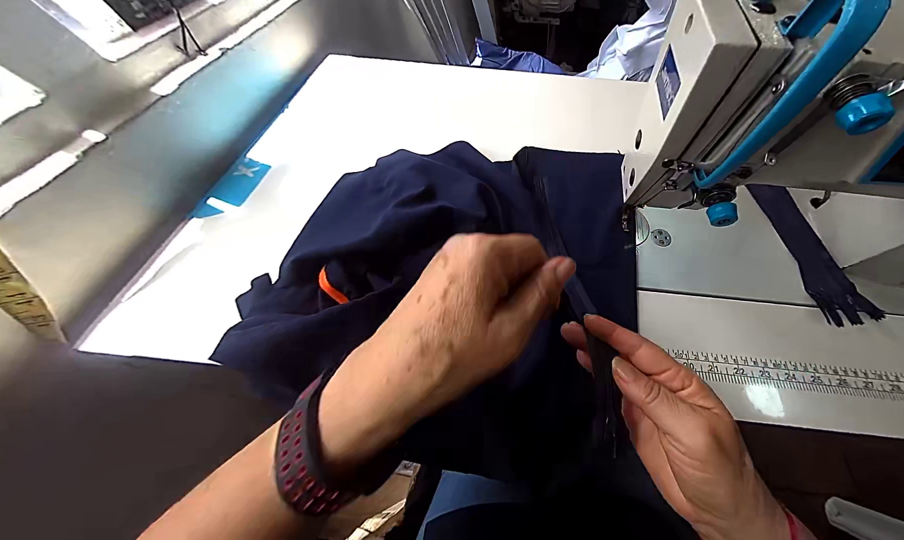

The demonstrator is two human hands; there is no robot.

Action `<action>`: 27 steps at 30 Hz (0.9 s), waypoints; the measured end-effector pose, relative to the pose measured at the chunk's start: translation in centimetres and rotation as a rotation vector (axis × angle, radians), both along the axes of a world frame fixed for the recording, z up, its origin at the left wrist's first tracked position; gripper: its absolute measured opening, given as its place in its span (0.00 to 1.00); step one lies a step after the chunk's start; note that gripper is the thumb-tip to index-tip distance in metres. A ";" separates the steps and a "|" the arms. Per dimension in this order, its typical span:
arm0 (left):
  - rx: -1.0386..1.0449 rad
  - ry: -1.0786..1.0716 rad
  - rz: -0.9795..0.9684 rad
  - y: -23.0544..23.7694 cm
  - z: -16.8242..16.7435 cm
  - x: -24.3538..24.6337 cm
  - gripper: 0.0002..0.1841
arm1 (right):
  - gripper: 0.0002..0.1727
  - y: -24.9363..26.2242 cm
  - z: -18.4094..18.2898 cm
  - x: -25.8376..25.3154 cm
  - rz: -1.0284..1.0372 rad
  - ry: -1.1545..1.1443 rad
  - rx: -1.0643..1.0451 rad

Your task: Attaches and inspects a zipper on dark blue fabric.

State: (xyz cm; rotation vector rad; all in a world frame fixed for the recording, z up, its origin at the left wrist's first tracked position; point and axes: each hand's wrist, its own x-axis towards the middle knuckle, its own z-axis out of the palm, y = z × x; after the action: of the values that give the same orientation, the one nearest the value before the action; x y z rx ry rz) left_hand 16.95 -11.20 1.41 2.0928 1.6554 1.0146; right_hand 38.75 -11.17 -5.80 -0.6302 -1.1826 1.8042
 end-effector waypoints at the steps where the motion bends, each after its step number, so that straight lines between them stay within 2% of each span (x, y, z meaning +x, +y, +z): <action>1: -0.129 -0.078 -0.090 -2.5 -1.1 0.3 0.22 | 0.20 0.2 0.1 -0.2 -0.011 -0.027 -0.004; 3: -0.371 -0.367 -0.237 -6.0 -4.1 1.3 0.28 | 0.21 0.2 0.2 -0.5 -0.015 -0.073 0.026; 5: -0.493 -0.760 -0.292 -7.8 -6.6 2.9 0.25 | 0.21 0.0 0.1 -1.2 -0.027 -0.112 0.047; 7: -0.461 -1.056 -0.248 -8.7 -8.4 4.7 0.16 | 0.22 -0.6 -0.3 -1.9 -0.027 -0.129 0.022; 9: -0.391 -1.237 -0.195 -9.0 -9.5 6.1 0.09 | 0.22 -0.9 -0.5 -2.1 -0.027 -0.160 0.057; 11: -0.339 -1.368 -0.172 -9.2 -9.9 6.7 0.08 | 0.22 -0.7 -0.6 -1.3 -0.107 -0.338 0.316; 13: -0.315 -1.421 -0.136 -9.4 -9.8 6.6 0.08 | 0.19 -0.3 -0.5 -0.1 -0.291 -0.544 0.678; 15: -0.308 -1.463 -0.103 -9.7 -9.3 6.5 0.08 | 0.10 -0.3 0.2 1.0 -0.318 -0.576 0.823; 18: -0.364 -1.558 -0.115 -9.9 -8.1 6.0 0.28 | 0.11 -0.9 -0.2 1.4 -0.061 -0.594 0.709; 20: -0.387 -1.572 -0.126 -10.2 -7.7 5.8 0.38 | 0.11 -1.3 -1.2 0.7 0.099 -0.473 0.548; 21: -0.379 -1.556 -0.145 -10.2 -7.7 5.7 0.40 | 0.10 -1.3 -1.5 0.4 0.158 -0.389 0.487; 23: -0.352 -1.519 -0.177 -10.4 -8.0 5.2 0.37 | 0.10 -1.2 -1.8 -0.2 0.205 -0.254 0.423; 27: -0.298 -1.477 -0.238 -10.5 -8.5 4.5 0.18 | 0.09 -0.9 -1.9 -1.0 0.149 -0.216 0.531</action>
State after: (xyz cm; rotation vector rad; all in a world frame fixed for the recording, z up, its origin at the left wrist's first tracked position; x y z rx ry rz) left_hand 21.49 -21.72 -7.12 0.7619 0.6627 1.4859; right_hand 37.79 -12.11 -7.69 -0.4371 -1.8102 1.4661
